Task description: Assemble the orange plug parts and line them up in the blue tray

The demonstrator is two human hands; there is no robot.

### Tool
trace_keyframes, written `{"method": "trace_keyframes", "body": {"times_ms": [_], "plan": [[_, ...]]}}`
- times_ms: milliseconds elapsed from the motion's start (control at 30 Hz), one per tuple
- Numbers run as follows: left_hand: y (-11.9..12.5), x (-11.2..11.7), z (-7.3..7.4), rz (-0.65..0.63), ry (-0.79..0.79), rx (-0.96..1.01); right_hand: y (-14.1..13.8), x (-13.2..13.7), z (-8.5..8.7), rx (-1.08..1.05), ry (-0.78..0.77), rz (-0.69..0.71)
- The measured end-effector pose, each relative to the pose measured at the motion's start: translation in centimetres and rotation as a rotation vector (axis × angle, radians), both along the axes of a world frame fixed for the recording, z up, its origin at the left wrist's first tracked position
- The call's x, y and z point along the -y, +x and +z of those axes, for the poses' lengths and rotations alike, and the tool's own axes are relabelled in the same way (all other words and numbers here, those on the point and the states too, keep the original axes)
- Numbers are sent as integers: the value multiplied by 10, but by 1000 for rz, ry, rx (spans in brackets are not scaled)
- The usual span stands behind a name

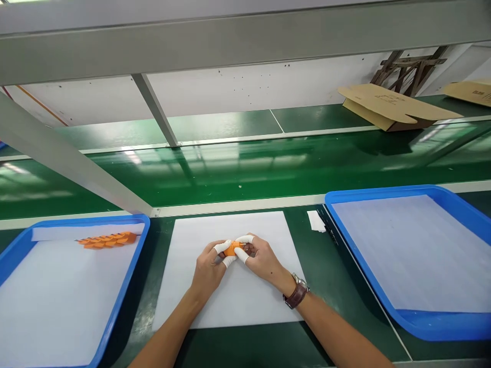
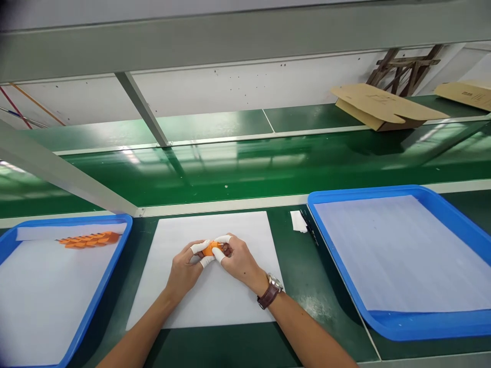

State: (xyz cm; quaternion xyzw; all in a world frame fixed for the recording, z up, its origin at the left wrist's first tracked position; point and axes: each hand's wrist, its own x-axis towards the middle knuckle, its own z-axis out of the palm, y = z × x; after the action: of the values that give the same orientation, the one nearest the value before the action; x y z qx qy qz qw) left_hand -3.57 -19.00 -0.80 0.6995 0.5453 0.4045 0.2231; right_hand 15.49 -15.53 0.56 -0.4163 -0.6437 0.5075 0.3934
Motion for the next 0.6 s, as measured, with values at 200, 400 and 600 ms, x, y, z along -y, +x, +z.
{"method": "trace_keyframes", "body": {"times_ms": [200,400,600], "plan": [[2,-2,-2,10,52,-12,-2,-2,-4,-2,-42,14],[6,-3,1,-55,254,-134,5,-8,7,125,-17,116],[6,-3,4,-69,209,-177,6,-4,4,74,-86,70]]}}
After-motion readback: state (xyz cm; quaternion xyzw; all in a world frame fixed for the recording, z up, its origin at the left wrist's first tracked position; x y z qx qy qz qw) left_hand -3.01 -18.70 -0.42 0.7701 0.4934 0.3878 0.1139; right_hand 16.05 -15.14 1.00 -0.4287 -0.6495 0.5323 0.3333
